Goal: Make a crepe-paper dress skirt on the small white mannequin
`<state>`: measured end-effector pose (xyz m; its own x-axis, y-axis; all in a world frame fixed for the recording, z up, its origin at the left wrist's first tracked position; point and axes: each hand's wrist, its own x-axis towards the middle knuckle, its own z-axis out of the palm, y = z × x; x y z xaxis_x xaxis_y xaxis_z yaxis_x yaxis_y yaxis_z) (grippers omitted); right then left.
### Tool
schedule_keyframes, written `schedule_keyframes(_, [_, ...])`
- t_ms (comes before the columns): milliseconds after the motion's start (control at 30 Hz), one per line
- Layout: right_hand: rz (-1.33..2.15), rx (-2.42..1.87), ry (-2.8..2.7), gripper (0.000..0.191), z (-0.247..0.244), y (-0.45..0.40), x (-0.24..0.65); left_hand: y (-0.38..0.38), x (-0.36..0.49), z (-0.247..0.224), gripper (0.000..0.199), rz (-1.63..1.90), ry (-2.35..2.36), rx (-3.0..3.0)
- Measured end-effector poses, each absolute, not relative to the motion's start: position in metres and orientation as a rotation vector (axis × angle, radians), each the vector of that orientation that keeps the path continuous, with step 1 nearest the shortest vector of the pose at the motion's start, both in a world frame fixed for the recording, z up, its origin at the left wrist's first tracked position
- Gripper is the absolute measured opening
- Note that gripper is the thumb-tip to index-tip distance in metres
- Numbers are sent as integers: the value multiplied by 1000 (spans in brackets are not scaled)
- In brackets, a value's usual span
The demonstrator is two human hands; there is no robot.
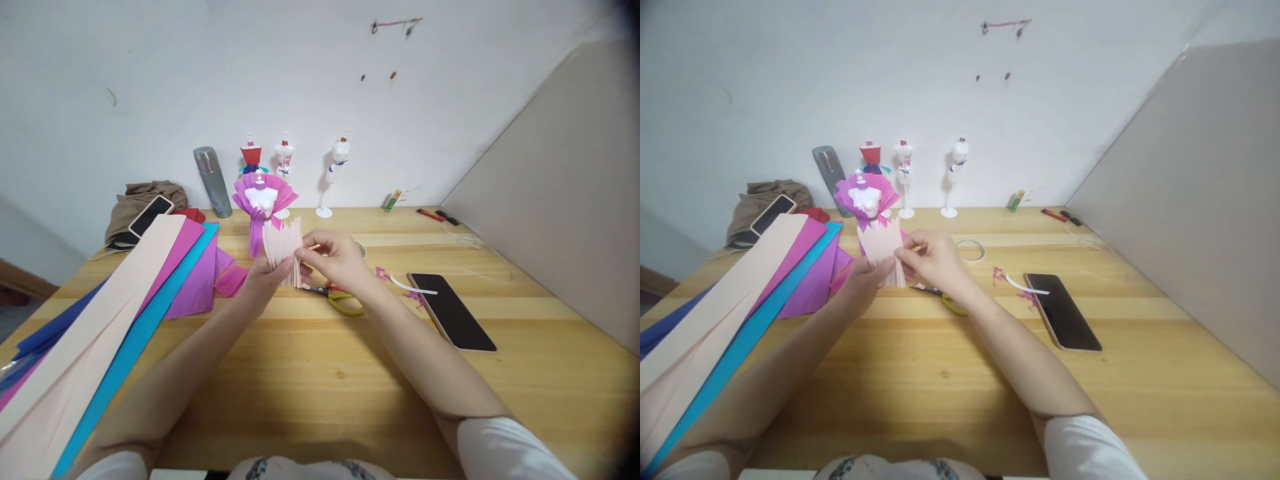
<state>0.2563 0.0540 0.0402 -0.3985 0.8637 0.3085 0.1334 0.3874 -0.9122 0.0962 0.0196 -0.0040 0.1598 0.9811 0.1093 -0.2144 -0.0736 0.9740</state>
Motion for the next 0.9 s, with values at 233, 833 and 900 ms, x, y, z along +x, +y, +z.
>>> schedule_keyframes(233, [1156, -891, -1700, 19, 40, 49, 252, 20, 100, -7, 48, 1202, 813, 1159])
schedule_keyframes(833, [1116, -841, -1703, 19, 39, 51, 253, 22, 99, -9, 50, 1225, 785, 1127])
schedule_keyframes(900, [1108, -814, -1701, 19, 39, 52, 254, 22, 99, -9, 48, 1231, 778, 1126])
